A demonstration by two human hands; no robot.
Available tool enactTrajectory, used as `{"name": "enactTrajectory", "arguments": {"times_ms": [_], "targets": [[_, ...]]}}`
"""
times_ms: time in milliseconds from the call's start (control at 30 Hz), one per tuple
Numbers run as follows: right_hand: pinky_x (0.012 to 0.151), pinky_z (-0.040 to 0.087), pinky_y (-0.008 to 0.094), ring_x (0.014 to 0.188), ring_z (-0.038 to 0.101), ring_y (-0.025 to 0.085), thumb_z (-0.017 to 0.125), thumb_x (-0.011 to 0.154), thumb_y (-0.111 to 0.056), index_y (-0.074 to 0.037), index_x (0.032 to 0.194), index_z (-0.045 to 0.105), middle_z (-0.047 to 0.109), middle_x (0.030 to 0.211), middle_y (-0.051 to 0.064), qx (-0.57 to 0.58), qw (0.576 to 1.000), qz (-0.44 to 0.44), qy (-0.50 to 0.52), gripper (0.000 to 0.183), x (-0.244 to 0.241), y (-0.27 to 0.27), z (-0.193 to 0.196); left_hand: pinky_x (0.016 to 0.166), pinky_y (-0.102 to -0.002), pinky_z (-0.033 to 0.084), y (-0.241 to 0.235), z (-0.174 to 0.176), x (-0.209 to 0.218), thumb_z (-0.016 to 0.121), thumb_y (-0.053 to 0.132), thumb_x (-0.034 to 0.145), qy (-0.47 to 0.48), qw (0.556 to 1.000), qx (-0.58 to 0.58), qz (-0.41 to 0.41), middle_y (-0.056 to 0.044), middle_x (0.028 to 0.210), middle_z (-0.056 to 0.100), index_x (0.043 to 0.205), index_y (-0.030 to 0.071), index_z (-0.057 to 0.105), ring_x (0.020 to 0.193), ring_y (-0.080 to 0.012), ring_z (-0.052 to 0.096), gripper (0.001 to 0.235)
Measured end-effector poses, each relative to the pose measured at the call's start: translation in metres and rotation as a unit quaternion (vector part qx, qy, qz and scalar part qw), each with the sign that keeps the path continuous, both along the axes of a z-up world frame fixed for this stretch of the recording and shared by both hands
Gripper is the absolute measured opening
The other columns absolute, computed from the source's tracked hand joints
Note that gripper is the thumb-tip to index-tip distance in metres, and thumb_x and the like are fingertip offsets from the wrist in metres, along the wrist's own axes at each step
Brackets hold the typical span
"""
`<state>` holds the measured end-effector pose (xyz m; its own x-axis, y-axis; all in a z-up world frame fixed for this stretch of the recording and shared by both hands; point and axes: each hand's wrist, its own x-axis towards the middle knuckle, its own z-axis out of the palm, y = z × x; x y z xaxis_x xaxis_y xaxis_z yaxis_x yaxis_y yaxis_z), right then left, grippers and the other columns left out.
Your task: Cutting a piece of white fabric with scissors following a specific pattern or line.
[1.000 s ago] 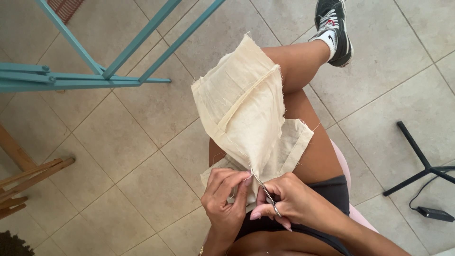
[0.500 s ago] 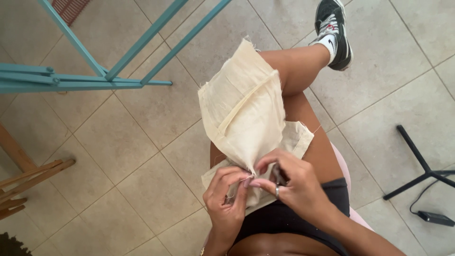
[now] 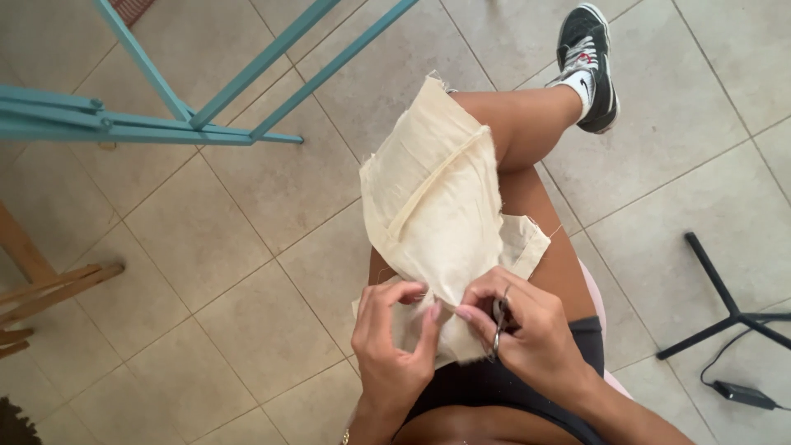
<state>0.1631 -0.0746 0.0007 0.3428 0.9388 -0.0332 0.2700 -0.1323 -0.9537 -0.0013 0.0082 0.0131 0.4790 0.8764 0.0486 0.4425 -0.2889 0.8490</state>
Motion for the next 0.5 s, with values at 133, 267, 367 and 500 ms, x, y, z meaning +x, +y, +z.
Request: {"name": "enactTrajectory", "arguments": {"times_ms": [133,267,367,500], "targets": [[0.066,0.051,0.026,0.071,0.064,0.012,0.077,0.098,-0.013,-0.007,0.092,0.068,0.071,0.085,0.001,0.007,0.998,-0.003,-0.059,0.012,0.006,-0.006,-0.006,0.074,-0.03,0.054,0.002,-0.004,0.002,0.076,0.004,0.098,-0.004,0.998,0.052,-0.024,-0.006,0.09,0.075,0.098,0.005,0.072,0.079,-0.0193,0.066,0.004],[0.071,0.054,0.032,0.076,0.064,0.015,0.078,0.1,-0.019,-0.007,0.094,0.063,0.065,0.087,0.001,-0.033,0.989,0.023,-0.145,0.02,0.005,-0.014,-0.026,0.086,-0.035,0.06,0.001,-0.007,0.004,0.076,0.004,0.099,-0.042,0.999,0.022,-0.019,-0.008,0.093,0.077,0.1,0.004,0.074,0.088,-0.0227,0.073,0.003],[0.061,0.054,0.027,0.062,0.065,0.008,0.082,0.09,-0.048,-0.016,0.092,0.067,0.067,0.078,-0.006,-0.054,0.991,0.049,-0.115,0.035,0.003,-0.032,-0.004,0.091,-0.037,0.062,-0.002,-0.006,0.003,0.074,0.005,0.101,-0.047,0.998,0.026,-0.019,-0.01,0.099,0.077,0.105,0.003,0.074,0.094,-0.025,0.074,0.004],[0.058,0.056,0.029,0.057,0.068,0.012,0.095,0.077,-0.064,-0.018,0.077,0.065,0.073,0.069,-0.006,-0.15,0.956,0.248,0.039,0.055,-0.008,-0.038,-0.03,0.092,-0.037,0.063,-0.004,-0.007,0.0,0.074,0.008,0.101,-0.029,0.998,0.035,-0.038,-0.01,0.099,0.078,0.104,0.003,0.074,0.096,-0.0251,0.075,0.005]]}}
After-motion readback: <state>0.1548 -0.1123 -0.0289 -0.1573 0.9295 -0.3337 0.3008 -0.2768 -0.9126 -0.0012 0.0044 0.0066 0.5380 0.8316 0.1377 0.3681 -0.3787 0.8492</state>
